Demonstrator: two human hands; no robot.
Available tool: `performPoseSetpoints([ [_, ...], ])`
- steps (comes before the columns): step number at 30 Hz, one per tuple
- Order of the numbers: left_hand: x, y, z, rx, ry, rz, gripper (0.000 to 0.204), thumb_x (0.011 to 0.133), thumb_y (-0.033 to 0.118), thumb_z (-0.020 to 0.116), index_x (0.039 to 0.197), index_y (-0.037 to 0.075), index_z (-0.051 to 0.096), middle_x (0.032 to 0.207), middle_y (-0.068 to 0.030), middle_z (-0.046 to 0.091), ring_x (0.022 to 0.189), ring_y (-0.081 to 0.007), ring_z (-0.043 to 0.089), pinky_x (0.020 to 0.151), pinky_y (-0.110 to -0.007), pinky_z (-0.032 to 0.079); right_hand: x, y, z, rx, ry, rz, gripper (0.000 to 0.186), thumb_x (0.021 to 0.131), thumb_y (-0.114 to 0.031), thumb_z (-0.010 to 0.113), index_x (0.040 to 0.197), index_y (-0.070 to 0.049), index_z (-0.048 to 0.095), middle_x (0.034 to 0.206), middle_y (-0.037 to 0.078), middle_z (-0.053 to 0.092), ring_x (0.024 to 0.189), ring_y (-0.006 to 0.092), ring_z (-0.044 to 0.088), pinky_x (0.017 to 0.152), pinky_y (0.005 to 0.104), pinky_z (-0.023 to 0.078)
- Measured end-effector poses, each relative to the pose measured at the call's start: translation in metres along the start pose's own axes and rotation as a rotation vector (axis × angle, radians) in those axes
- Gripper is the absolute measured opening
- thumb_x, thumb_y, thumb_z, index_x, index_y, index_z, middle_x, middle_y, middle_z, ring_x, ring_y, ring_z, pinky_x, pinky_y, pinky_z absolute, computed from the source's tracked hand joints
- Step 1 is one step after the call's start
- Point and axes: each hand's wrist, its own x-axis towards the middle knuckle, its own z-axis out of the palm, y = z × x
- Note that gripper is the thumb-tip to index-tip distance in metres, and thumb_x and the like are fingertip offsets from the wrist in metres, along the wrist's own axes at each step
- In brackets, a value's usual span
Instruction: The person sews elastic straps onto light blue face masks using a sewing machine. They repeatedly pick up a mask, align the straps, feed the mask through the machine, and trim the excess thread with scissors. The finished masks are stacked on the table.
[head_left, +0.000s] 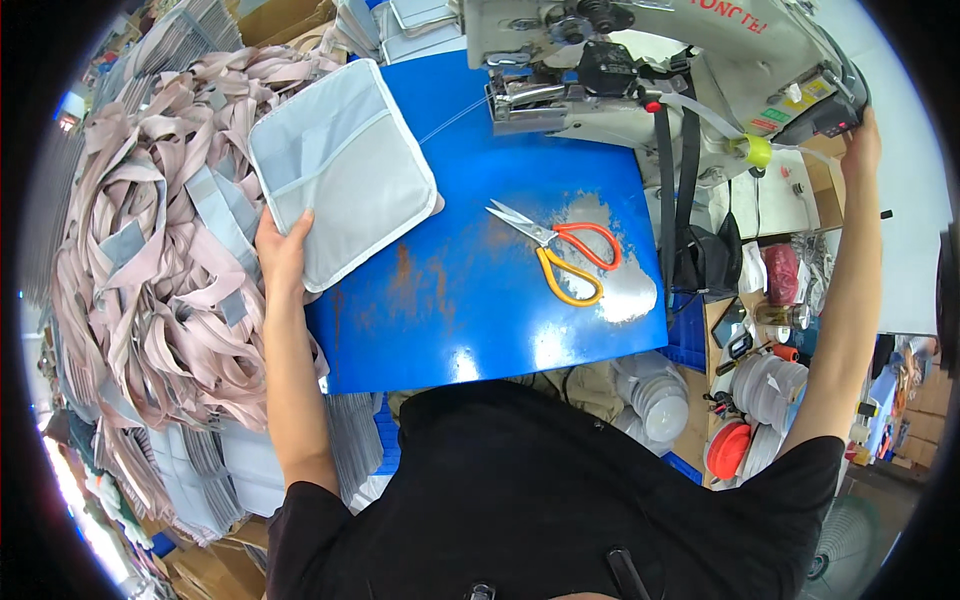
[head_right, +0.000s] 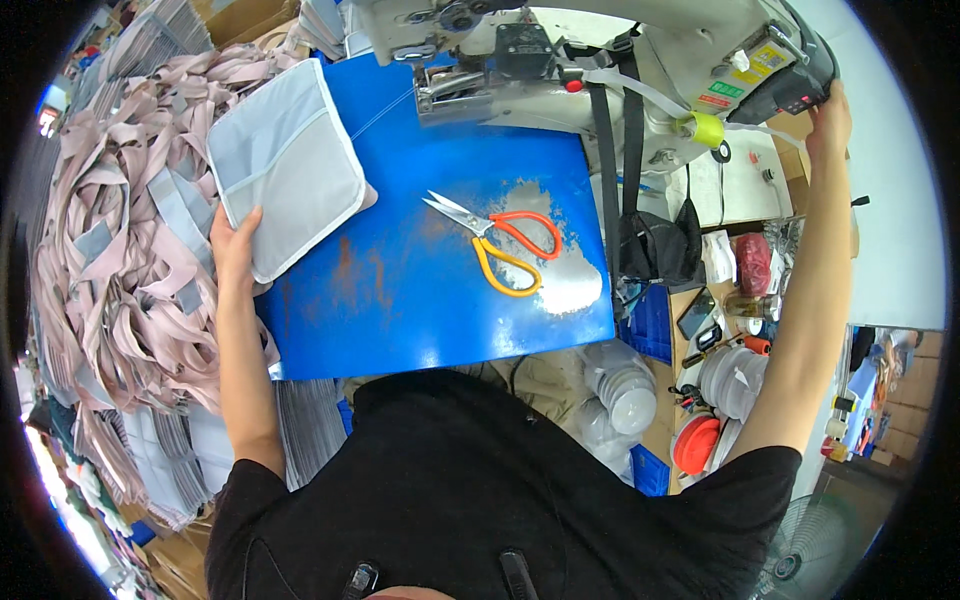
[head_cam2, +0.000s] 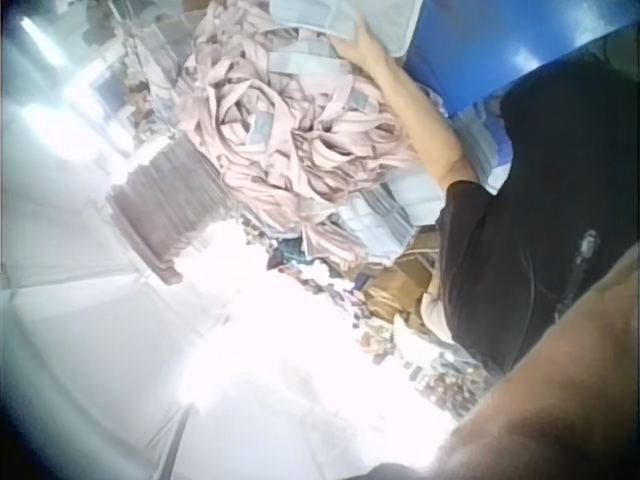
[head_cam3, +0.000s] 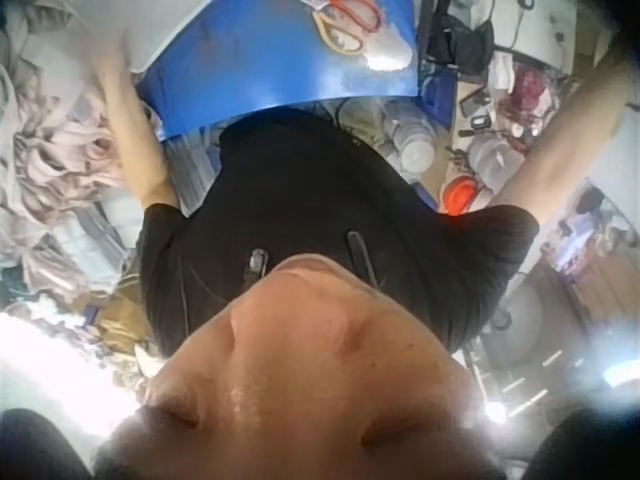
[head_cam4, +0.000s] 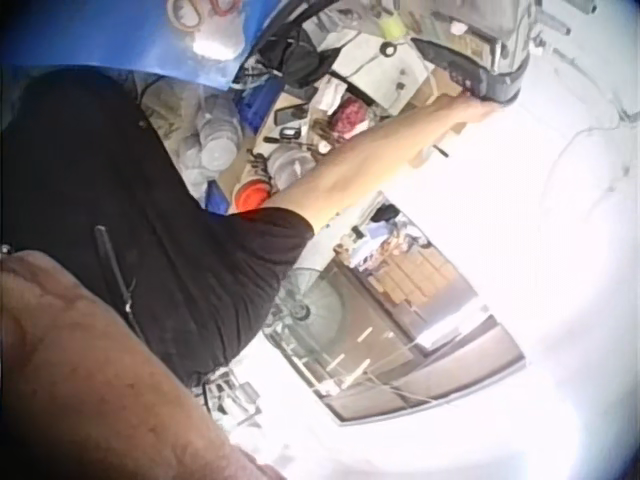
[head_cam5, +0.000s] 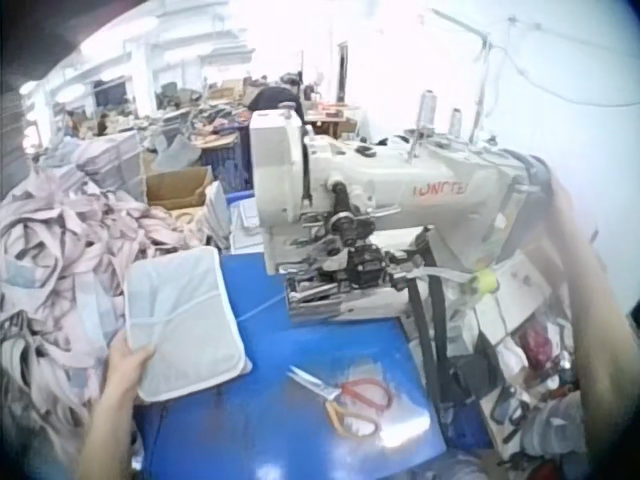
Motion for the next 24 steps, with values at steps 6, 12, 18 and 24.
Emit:
performPoseSetpoints([
  [6,-0.016,0.023,-0.001,-0.210,-0.003,-0.105,0.050,0.092,0.010,0.078,0.138,-0.001,0.061,0.125,-0.0119,0.072,0.111,-0.0198,0.069,0.099,-0.034,0.053,-0.323,0.002,0.059,-0.622,-0.552,-0.526,0.044,0.091,-0.017,0.078,0.130,-0.001,0.066,0.119,0.016,0.070,0.113,0.0263,0.068,0.098,0.0367,0.052],
  [12,-0.013,0.026,0.001,-0.325,-0.065,-0.181,0.051,0.092,0.010,0.077,0.138,-0.002,0.059,0.125,-0.0141,0.072,0.109,-0.0207,0.070,0.096,-0.034,0.055,-0.428,0.007,0.100,-0.779,-1.371,-0.130,0.084,0.077,-0.006,0.085,0.153,-0.001,0.050,0.099,0.013,0.067,0.092,0.0219,0.069,0.082,0.0317,0.055],
  [18,-0.017,0.029,0.007,-0.384,-0.068,-0.211,0.048,0.094,0.010,0.076,0.136,-0.004,0.060,0.124,-0.0162,0.072,0.107,-0.0220,0.072,0.094,-0.033,0.057,-0.436,0.038,0.108,-0.252,-1.386,0.380,0.080,0.081,-0.028,0.089,0.148,-0.002,0.054,0.084,0.010,0.067,0.075,0.0203,0.065,0.073,0.0354,0.053],
  [24,-0.014,0.035,0.006,-0.345,-0.073,-0.226,0.046,0.093,0.012,0.077,0.134,-0.004,0.061,0.123,-0.0167,0.072,0.104,-0.0220,0.072,0.093,-0.033,0.056,-0.461,0.020,0.191,-0.336,-1.168,0.030,0.064,0.089,-0.037,0.086,0.141,-0.011,0.060,0.083,0.002,0.065,0.075,0.0117,0.058,0.071,0.0303,0.048],
])
